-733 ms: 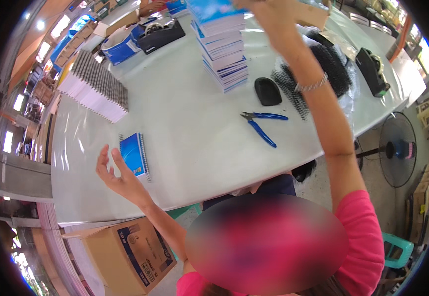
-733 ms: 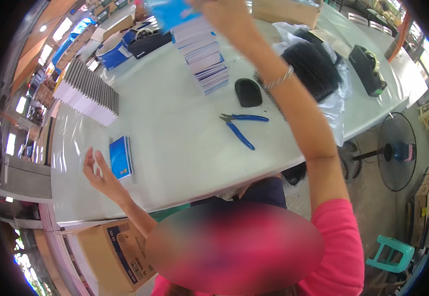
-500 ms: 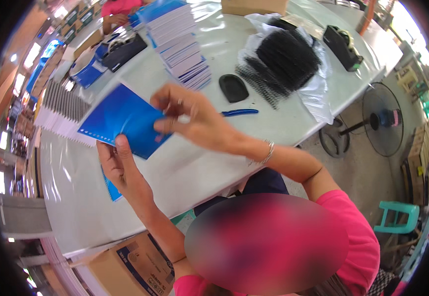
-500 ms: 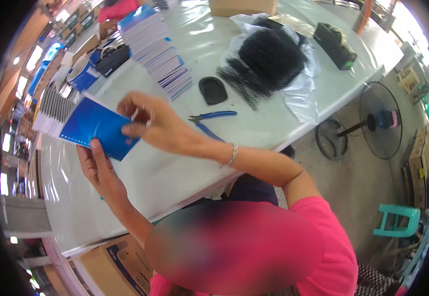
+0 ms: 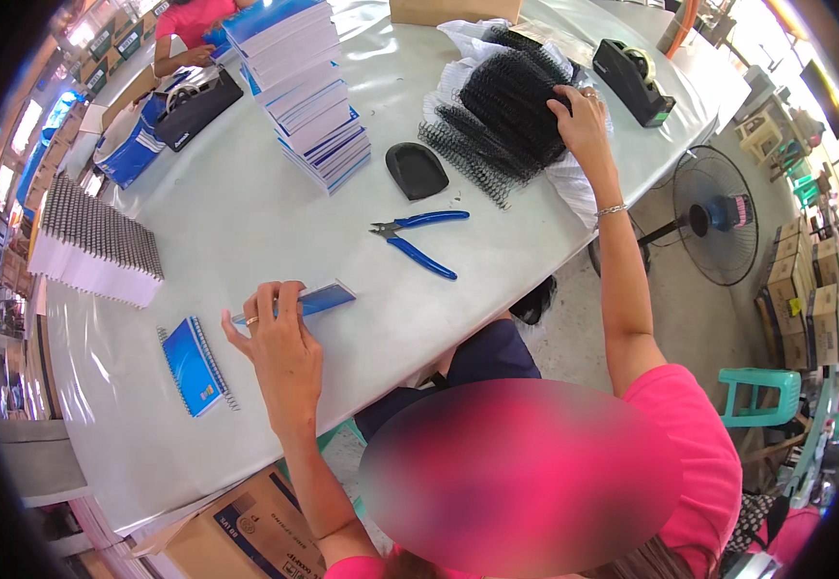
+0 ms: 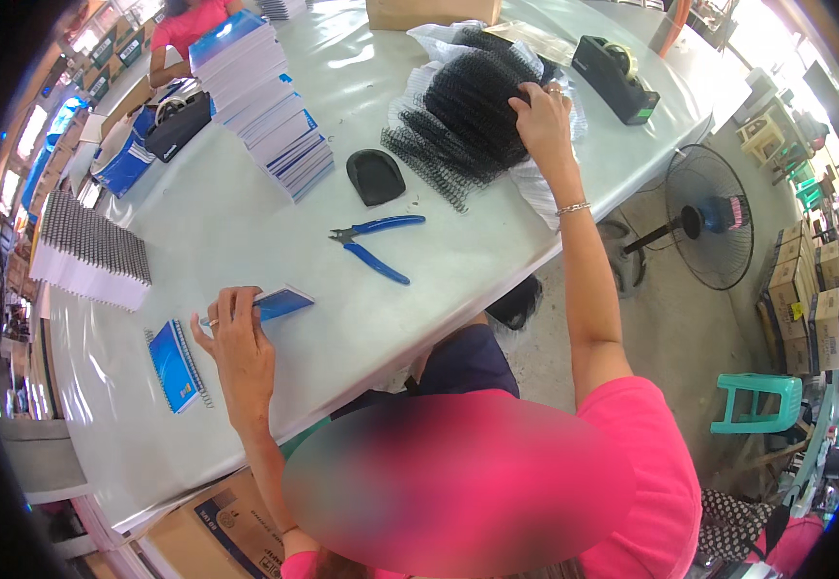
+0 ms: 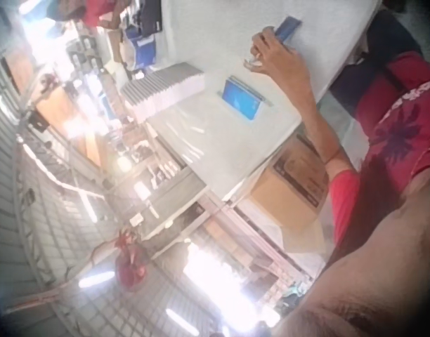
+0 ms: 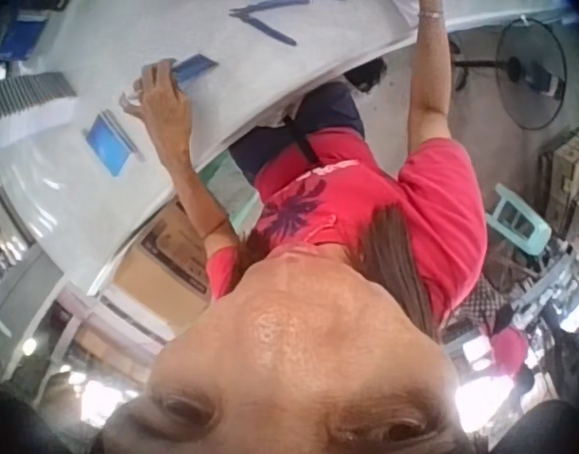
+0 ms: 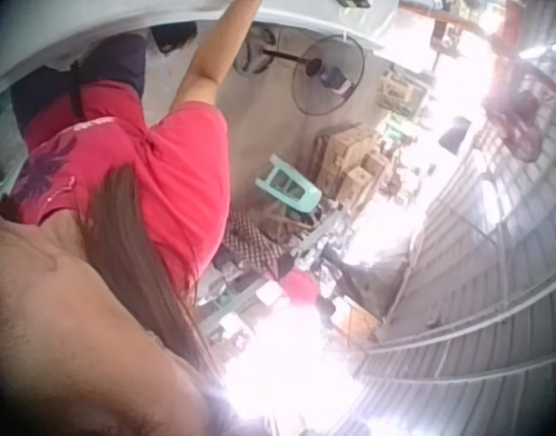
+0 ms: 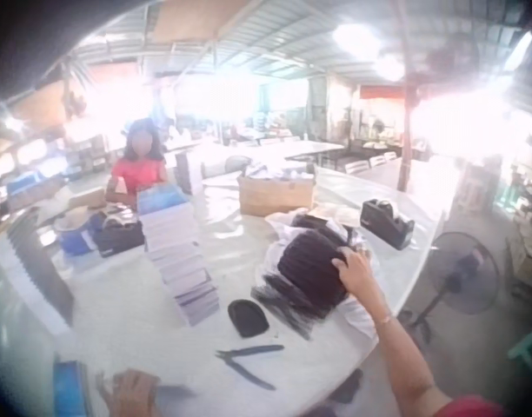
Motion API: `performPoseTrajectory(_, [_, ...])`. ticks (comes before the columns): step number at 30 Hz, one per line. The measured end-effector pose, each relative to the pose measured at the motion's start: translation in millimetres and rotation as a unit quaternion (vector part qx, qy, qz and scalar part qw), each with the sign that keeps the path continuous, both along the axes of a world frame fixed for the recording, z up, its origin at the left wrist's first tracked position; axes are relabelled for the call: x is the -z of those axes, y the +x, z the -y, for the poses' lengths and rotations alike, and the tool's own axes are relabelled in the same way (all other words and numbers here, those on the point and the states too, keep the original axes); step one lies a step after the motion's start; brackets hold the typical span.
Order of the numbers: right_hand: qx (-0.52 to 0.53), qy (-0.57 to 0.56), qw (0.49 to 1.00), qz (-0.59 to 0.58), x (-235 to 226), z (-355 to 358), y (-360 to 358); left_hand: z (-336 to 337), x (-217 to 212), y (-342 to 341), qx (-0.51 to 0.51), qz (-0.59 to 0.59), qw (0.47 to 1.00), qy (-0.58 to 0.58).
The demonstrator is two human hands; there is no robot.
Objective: The person binds small notebooks by inserting a plastic spiral through pre-punched holes by hand, uses shears to trim the excess spiral, and organizes the bound notebooks into a stack.
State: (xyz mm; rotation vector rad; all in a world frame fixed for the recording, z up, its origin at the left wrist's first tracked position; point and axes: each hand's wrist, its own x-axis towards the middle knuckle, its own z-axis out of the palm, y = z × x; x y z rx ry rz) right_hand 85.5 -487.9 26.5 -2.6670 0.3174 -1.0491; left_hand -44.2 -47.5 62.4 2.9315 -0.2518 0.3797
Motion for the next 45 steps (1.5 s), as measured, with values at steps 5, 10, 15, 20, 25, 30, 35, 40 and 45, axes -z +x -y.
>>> performPoseTrajectory(5, [-0.014, 0.098, 0.995, -0.010, -13.0, -8.2, -7.3, 3.0, 12.3, -3.8, -0.019, 0.021, 0.999, -0.026])
performPoseTrajectory(10, [-0.033, 0.096, 0.994, 0.031, -6.8, 0.9, -6.8, 8.4, 22.8, -2.8, -0.038, 0.068, 0.993, -0.092])
performPoseTrajectory(15, [-0.026, 0.100, 0.994, -0.017, -20.3, 0.8, -13.7, 16.5, 35.6, 5.6, -0.054, 0.130, 0.980, -0.138])
performPoseTrajectory(20, [-0.031, 0.164, 0.982, 0.085, -31.8, -19.7, -20.4, 18.2, 42.8, 8.9, -0.069, 0.175, 0.972, -0.140])
performPoseTrajectory(25, [-0.281, 0.457, 0.836, 0.117, -41.3, -49.4, -32.1, 19.0, 45.1, 10.5, -0.064, 0.188, 0.969, -0.148])
performPoseTrajectory(30, [-0.435, 0.647, 0.626, 0.001, -56.8, -124.2, -54.2, 19.5, 48.9, 11.7, -0.064, 0.201, 0.967, -0.145])
performPoseTrajectory(35, [-0.527, 0.520, 0.641, -0.202, -52.4, -186.7, -68.5, 21.0, 48.4, 12.9, -0.073, 0.181, 0.969, -0.150])
performPoseTrajectory(40, [-0.491, 0.355, 0.726, -0.326, -34.9, -224.8, -77.7, 19.3, 46.5, 11.6, -0.073, 0.152, 0.972, -0.165])
performPoseTrajectory(45, [-0.493, 0.300, 0.773, -0.266, -24.6, -233.9, -79.3, 19.2, 45.0, 11.6, -0.064, 0.165, 0.972, -0.153])
